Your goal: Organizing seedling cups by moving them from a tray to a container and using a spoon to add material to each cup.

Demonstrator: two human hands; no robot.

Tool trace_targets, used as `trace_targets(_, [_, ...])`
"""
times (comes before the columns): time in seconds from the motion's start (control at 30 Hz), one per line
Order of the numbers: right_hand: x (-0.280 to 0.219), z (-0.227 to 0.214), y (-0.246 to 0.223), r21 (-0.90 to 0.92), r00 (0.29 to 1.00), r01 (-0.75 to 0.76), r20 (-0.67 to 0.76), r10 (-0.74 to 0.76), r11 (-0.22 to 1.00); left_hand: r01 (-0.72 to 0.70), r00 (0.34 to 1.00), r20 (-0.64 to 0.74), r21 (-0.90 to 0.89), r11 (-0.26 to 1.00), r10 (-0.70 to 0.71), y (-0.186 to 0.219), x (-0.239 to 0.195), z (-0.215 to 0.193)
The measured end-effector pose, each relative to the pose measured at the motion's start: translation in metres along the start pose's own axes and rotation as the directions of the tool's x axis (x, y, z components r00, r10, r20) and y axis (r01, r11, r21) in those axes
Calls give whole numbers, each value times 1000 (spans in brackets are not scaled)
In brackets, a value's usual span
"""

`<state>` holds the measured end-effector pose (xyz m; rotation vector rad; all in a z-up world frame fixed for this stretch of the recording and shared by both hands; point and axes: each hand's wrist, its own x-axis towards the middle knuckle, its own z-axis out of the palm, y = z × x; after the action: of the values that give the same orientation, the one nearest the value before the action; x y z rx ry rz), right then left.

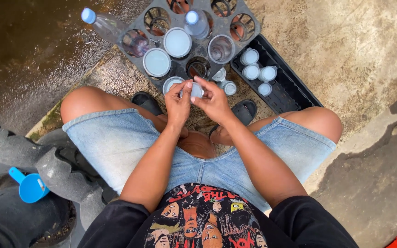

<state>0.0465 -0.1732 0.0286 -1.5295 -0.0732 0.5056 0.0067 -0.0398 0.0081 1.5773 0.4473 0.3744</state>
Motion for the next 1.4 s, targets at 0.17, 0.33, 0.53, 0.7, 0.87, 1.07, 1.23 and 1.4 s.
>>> trace_targets(0.17, [-15,-27,-7,-417,988,153,74,-134,896,74,988,138,20,997,-76,11,-7,10])
trace_targets(0.33, [-35,-42,-19,-496,983,166,20,-180,852,186,943,289,-39,982,-167,7,-17,24])
trace_targets(0.53, [-41,-78,-6,-484,935,0,-310,-171,875,360,820,471,14,933,-324,11,-19,38])
trace_targets(0.7, [-35,-127,48,-443,719,-306,-688,-101,842,396,745,539,118,911,-393,14,-17,46])
trace_targets(0.87, [-16,-174,91,-336,509,-491,-859,-48,804,409,708,552,187,893,-440,12,-19,47])
trace_targets(1.07, [9,-213,145,-131,308,-712,-941,139,689,426,669,548,271,863,-502,25,-21,46])
trace_targets(1.23, [19,-224,157,-68,259,-820,-930,262,568,444,645,522,339,829,-559,19,-19,42])
trace_targets(1.4, [32,-228,153,-99,282,-901,-874,396,423,522,638,443,352,777,-630,16,-15,44])
